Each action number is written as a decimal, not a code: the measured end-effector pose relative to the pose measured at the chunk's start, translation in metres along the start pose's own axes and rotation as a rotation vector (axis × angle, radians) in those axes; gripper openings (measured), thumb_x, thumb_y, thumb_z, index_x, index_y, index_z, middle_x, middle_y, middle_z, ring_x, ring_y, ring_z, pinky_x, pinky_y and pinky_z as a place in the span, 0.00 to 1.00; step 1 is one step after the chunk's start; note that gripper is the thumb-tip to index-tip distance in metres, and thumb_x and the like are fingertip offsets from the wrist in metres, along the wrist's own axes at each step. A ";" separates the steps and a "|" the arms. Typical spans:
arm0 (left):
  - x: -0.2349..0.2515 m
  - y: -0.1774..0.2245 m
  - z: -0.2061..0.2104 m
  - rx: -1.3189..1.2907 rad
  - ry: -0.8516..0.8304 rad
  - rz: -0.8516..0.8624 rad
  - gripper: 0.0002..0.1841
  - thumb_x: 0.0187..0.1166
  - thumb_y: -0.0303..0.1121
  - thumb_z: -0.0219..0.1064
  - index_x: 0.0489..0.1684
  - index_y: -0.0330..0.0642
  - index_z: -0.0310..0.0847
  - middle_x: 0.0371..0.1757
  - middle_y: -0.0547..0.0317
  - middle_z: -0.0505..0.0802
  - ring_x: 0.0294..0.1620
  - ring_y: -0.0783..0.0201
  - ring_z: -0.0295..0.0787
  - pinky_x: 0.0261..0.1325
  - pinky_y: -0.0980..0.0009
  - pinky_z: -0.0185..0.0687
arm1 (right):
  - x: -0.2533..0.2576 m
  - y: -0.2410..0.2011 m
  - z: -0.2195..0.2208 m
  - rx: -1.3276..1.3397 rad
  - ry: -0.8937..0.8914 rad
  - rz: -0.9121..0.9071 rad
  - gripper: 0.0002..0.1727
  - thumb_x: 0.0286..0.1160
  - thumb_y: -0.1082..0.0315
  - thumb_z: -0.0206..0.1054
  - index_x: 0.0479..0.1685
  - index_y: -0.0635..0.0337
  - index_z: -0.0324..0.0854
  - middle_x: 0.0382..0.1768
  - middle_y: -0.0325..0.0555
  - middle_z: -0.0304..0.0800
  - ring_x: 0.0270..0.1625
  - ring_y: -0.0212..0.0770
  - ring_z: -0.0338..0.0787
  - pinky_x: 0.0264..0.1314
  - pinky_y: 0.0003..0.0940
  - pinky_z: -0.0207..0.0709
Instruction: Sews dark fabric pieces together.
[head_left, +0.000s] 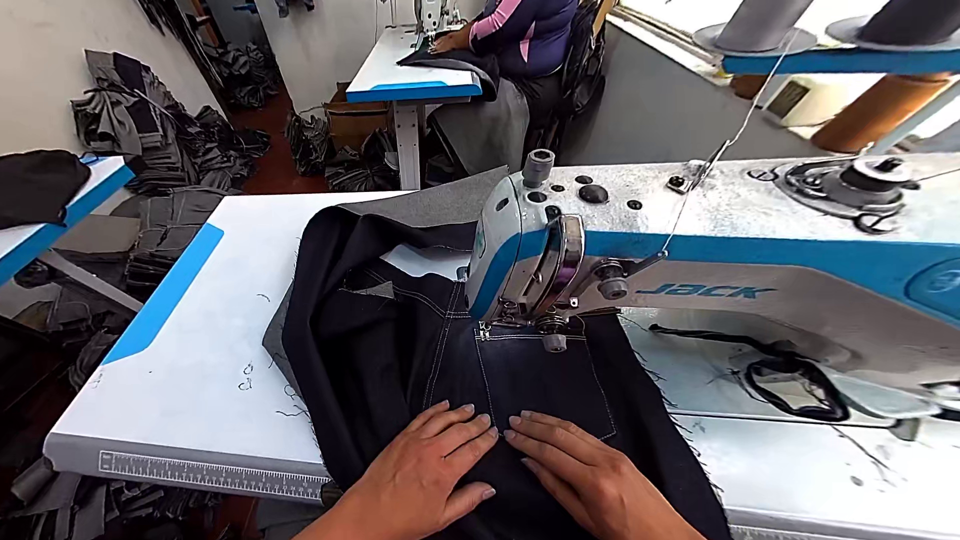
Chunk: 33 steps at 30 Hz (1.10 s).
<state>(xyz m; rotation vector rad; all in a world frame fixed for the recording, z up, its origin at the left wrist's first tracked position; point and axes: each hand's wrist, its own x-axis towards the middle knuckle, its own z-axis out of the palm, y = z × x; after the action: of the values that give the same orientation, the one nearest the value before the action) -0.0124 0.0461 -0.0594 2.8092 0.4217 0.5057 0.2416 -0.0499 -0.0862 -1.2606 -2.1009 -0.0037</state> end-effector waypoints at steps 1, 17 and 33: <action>0.000 0.000 0.000 0.003 0.006 0.001 0.27 0.90 0.52 0.54 0.77 0.45 0.79 0.78 0.56 0.85 0.85 0.55 0.74 0.88 0.54 0.63 | 0.001 0.000 0.000 0.002 0.000 0.001 0.16 0.90 0.60 0.57 0.61 0.52 0.88 0.64 0.43 0.93 0.75 0.40 0.86 0.81 0.30 0.74; 0.010 -0.012 -0.004 -0.006 -0.001 -0.009 0.26 0.88 0.50 0.56 0.76 0.46 0.81 0.78 0.59 0.86 0.84 0.56 0.75 0.87 0.55 0.64 | 0.011 0.008 0.003 -0.015 0.025 0.003 0.16 0.89 0.65 0.55 0.61 0.52 0.88 0.64 0.44 0.92 0.74 0.41 0.87 0.79 0.31 0.76; 0.026 -0.039 -0.015 -0.047 -0.092 -0.012 0.25 0.90 0.46 0.53 0.80 0.48 0.77 0.80 0.60 0.83 0.86 0.58 0.71 0.90 0.56 0.59 | 0.030 0.019 0.007 -0.080 0.012 0.035 0.18 0.86 0.68 0.53 0.62 0.52 0.89 0.64 0.43 0.93 0.73 0.42 0.87 0.77 0.32 0.78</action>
<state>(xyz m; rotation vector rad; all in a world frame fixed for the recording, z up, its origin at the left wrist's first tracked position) -0.0037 0.0934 -0.0500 2.7698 0.4024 0.3777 0.2438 -0.0142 -0.0809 -1.3406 -2.0865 -0.0807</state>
